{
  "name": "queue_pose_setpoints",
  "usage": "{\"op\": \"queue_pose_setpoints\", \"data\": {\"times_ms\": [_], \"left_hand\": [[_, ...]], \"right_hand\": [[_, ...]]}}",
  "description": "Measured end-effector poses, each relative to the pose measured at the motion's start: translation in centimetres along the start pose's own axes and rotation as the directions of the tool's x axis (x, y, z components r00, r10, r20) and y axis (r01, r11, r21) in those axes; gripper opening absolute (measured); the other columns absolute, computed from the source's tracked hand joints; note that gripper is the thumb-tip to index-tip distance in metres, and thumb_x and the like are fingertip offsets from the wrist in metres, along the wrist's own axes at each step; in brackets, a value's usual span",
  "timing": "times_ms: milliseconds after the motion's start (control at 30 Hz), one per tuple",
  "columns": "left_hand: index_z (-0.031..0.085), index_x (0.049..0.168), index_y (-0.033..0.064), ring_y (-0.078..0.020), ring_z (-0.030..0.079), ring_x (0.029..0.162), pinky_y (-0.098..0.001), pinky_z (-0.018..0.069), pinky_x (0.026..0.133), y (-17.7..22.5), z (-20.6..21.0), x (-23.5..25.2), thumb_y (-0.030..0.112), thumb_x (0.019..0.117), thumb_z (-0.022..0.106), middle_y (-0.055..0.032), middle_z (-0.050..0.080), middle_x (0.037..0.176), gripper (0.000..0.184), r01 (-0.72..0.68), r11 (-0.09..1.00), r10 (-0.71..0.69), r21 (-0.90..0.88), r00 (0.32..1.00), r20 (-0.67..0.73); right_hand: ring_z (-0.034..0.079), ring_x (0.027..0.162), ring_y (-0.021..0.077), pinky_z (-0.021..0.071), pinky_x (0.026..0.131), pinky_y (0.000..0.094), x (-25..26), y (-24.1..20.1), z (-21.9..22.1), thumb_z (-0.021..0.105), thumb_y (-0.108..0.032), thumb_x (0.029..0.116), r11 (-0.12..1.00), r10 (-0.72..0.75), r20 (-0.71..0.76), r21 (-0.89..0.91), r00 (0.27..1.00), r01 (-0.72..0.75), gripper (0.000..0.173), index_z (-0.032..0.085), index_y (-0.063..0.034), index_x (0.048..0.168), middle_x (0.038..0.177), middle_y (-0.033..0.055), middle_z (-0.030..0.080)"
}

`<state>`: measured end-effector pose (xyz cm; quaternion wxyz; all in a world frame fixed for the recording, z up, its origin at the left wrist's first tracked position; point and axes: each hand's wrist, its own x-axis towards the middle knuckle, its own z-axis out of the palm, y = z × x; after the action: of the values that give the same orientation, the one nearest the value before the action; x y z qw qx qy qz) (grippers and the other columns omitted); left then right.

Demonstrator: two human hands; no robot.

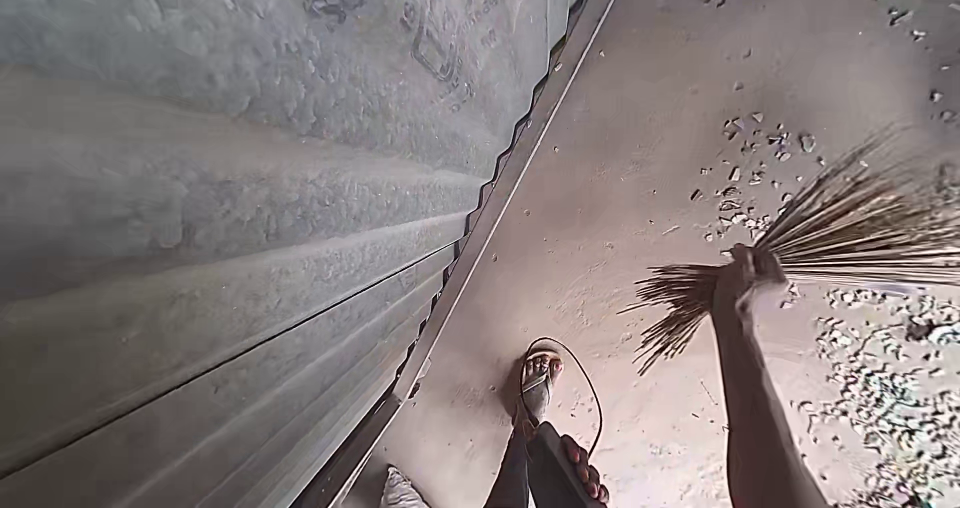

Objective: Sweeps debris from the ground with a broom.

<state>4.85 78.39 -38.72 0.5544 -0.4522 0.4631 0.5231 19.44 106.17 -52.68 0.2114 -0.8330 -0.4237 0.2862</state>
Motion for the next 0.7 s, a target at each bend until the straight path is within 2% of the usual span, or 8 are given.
{"op": "queue_pose_setpoints", "data": {"times_ms": [100, 167, 233, 400, 500, 567, 633, 700], "left_hand": [[0.054, 0.072, 0.0157, -0.0146, 0.060, 0.047, -0.0298, 0.0534, 0.046, -1.7, -2.6, 0.0, 0.062, 0.1054, 0.007, -0.0005, 0.057, 0.056, 0.074, -0.008, 0.999, 0.010, 0.034, 0.999, -0.053], [0.054, 0.068, 0.0151, -0.0147, 0.059, 0.046, -0.0293, 0.0525, 0.045, -2.7, -2.9, -0.4, 0.063, 0.1051, 0.008, -0.0004, 0.055, 0.055, 0.076, 0.013, 0.999, -0.010, 0.031, 0.996, -0.086], [0.053, 0.067, 0.0142, -0.0153, 0.058, 0.046, -0.0297, 0.0526, 0.045, -3.7, -3.3, -0.8, 0.064, 0.1048, 0.009, -0.0009, 0.054, 0.054, 0.076, 0.020, 0.999, -0.017, 0.026, 0.996, -0.093], [0.055, 0.066, 0.0134, -0.0167, 0.060, 0.046, -0.0313, 0.0538, 0.045, -4.2, -5.4, -0.6, 0.068, 0.1028, 0.010, -0.0017, 0.057, 0.055, 0.080, -0.009, 0.999, 0.012, 0.043, 0.998, -0.067], [0.052, 0.068, 0.0160, -0.0130, 0.058, 0.045, -0.0284, 0.0534, 0.047, -4.1, -6.4, -0.5, 0.061, 0.1060, 0.015, 0.0026, 0.053, 0.053, 0.069, -0.037, 0.998, 0.032, -0.044, 0.995, -0.094], [0.052, 0.067, 0.0169, -0.0119, 0.060, 0.045, -0.0269, 0.0533, 0.046, -4.3, -7.2, -0.5, 0.052, 0.1076, 0.019, 0.0033, 0.054, 0.052, 0.063, -0.058, 0.988, 0.048, -0.141, 0.996, -0.073], [0.061, 0.069, 0.0148, -0.0140, 0.062, 0.050, -0.0299, 0.0547, 0.050, -5.1, -9.4, 0.3, 0.060, 0.1031, 0.030, 0.0011, 0.059, 0.057, 0.065, -0.047, 0.978, 0.057, -0.201, 0.997, 0.044], [0.064, 0.070, 0.0152, -0.0139, 0.062, 0.051, -0.0306, 0.0547, 0.050, -5.8, -10.6, 0.6, 0.075, 0.0975, 0.025, 0.0011, 0.061, 0.059, 0.076, -0.097, 0.991, 0.100, -0.087, 0.995, 0.026]], "right_hand": [[0.067, 0.072, 0.0289, 0.0534, 0.071, 0.0518, -8.5, -1.1, 4.4, 0.055, -0.024, 0.1044, 0.953, -0.273, 0.390, -0.016, 0.879, 0.302, 0.033, 0.072, 0.0047, 0.103, 0.079, 0.0180, 0.069], [0.070, 0.083, 0.0380, 0.0523, 0.072, 0.0598, -9.2, -2.6, 8.8, 0.051, -0.041, 0.1071, 0.890, -0.195, 0.737, -0.144, 0.647, 0.433, 0.041, 0.072, -0.0066, 0.104, 0.086, 0.0181, 0.071], [0.069, 0.098, 0.0457, 0.0515, 0.078, 0.0661, -6.3, -1.7, 11.8, 0.047, -0.051, 0.1061, 0.843, -0.041, 0.825, -0.275, 0.564, 0.463, 0.051, 0.072, -0.0075, 0.107, 0.101, 0.0241, 0.071], [0.065, 0.102, 0.0511, 0.0443, 0.086, 0.0735, 1.9, 9.5, 5.3, 0.037, -0.045, 0.1105, 0.969, 0.004, 0.406, -0.227, 0.914, 0.097, 0.056, 0.073, -0.0018, 0.112, 0.108, 0.0296, 0.070], [0.062, 0.103, 0.0433, 0.0415, 0.092, 0.0667, 2.1, 15.6, -2.0, 0.033, -0.043, 0.1116, 0.974, 0.140, 0.139, -0.200, 0.980, -0.111, 0.057, 0.069, 0.0016, 0.117, 0.109, 0.0296, 0.067], [0.063, 0.108, 0.0389, 0.0427, 0.096, 0.0622, -0.9, 15.6, -5.1, 0.040, -0.036, 0.1096, 0.960, 0.179, 0.039, -0.224, 0.983, -0.166, 0.047, 0.068, 0.0001, 0.120, 0.113, 0.0262, 0.068], [0.068, 0.097, 0.0441, 0.0479, 0.086, 0.0661, -5.8, 13.9, -5.4, 0.048, -0.027, 0.1064, 0.963, 0.082, 0.101, -0.264, 0.992, -0.053, 0.036, 0.069, -0.0018, 0.119, 0.102, 0.0271, 0.070], [0.069, 0.081, 0.0430, 0.0529, 0.072, 0.0631, -11.9, 11.8, -2.7, 0.053, -0.026, 0.1051, 0.963, -0.043, 0.396, -0.229, 0.917, 0.144, 0.030, 0.072, -0.0061, 0.118, 0.089, 0.0224, 0.071]]}}
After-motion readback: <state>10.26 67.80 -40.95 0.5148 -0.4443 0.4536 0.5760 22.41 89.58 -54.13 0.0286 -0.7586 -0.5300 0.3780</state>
